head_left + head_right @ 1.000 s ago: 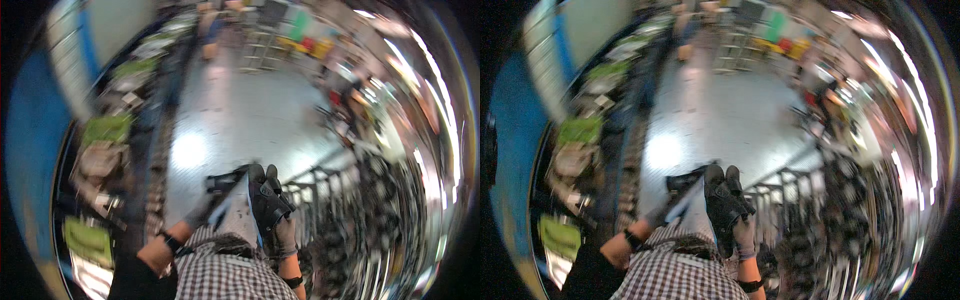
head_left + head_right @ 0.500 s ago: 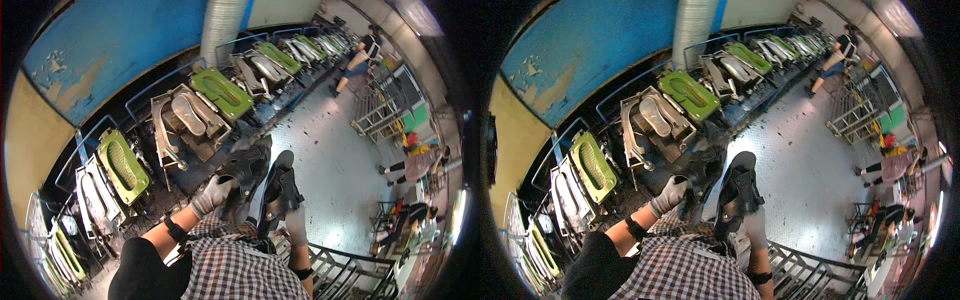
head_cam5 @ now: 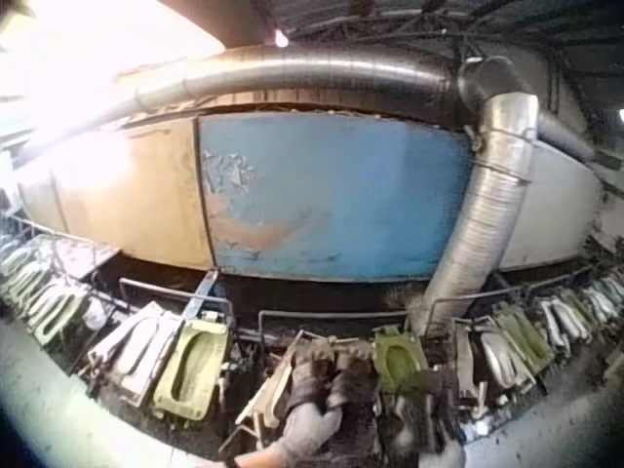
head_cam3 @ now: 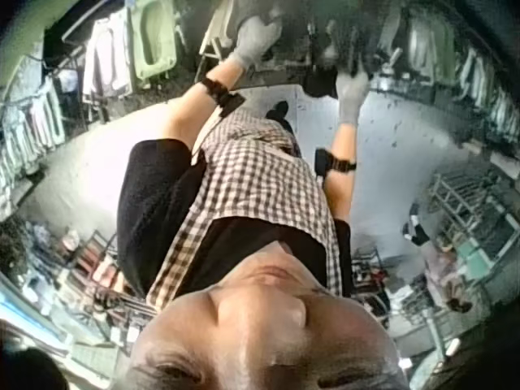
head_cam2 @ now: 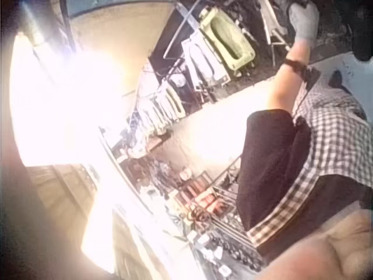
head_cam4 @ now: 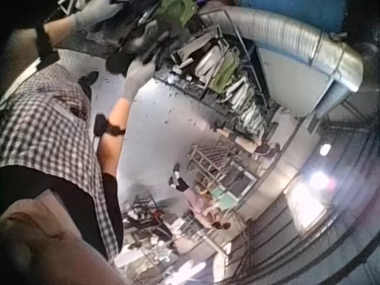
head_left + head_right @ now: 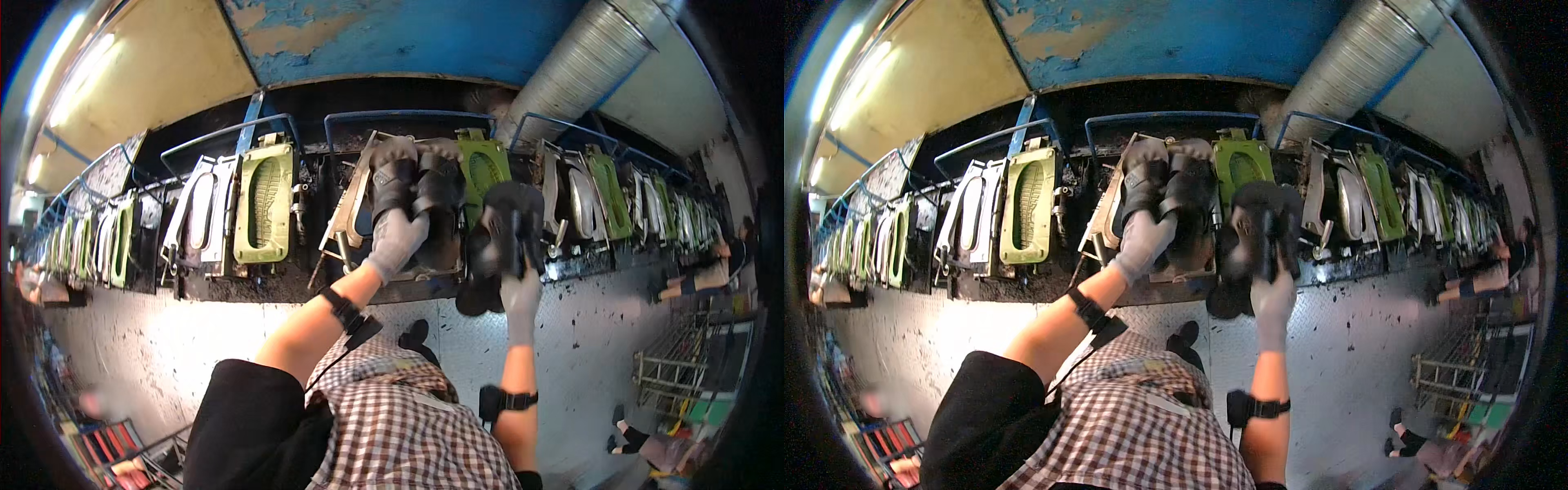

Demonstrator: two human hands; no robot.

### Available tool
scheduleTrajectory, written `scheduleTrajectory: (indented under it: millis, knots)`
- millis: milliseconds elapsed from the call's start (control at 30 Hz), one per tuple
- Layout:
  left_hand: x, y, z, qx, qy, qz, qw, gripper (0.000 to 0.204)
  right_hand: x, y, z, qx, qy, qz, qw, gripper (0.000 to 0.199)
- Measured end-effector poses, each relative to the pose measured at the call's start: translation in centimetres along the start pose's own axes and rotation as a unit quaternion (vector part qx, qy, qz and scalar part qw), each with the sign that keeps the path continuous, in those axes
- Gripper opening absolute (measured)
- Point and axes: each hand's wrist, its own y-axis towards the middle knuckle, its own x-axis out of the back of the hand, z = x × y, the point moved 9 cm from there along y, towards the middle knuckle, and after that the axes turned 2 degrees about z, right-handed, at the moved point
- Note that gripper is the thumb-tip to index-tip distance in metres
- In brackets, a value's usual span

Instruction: Placing insoles and shoe components into a rotating assembly machine and moving finished pieces to a drying rack.

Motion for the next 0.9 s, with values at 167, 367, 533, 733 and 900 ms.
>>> scheduleTrajectory:
  millis: [167,367,533,733,900]
  knots:
    - [-4.8,4.6,6.9,0.129,-0.019,0.088,0.988,0.093,-5.7,7.7,3.3,0.023,-0.016,0.089,0.996,0.056]
    - [4.1,0.2,6.1,0.005,-0.282,0.103,0.954,0.073,-13.9,-1.7,16.5,0.244,0.111,0.171,0.948,0.059]
    - [17.1,-4.1,7.1,0.107,-0.487,0.159,0.852,0.049,-27.4,-5.7,20.1,0.046,0.259,0.361,0.895,0.042]
    - [46.7,1.0,32.1,0.213,-0.101,-0.189,0.953,0.039,-39.2,-9.9,29.1,-0.035,0.315,0.391,0.864,0.034]
    - [52.6,1.7,39.8,0.147,0.059,-0.159,0.974,0.039,-44.7,-13.3,36.5,0.000,0.274,0.312,0.910,0.036]
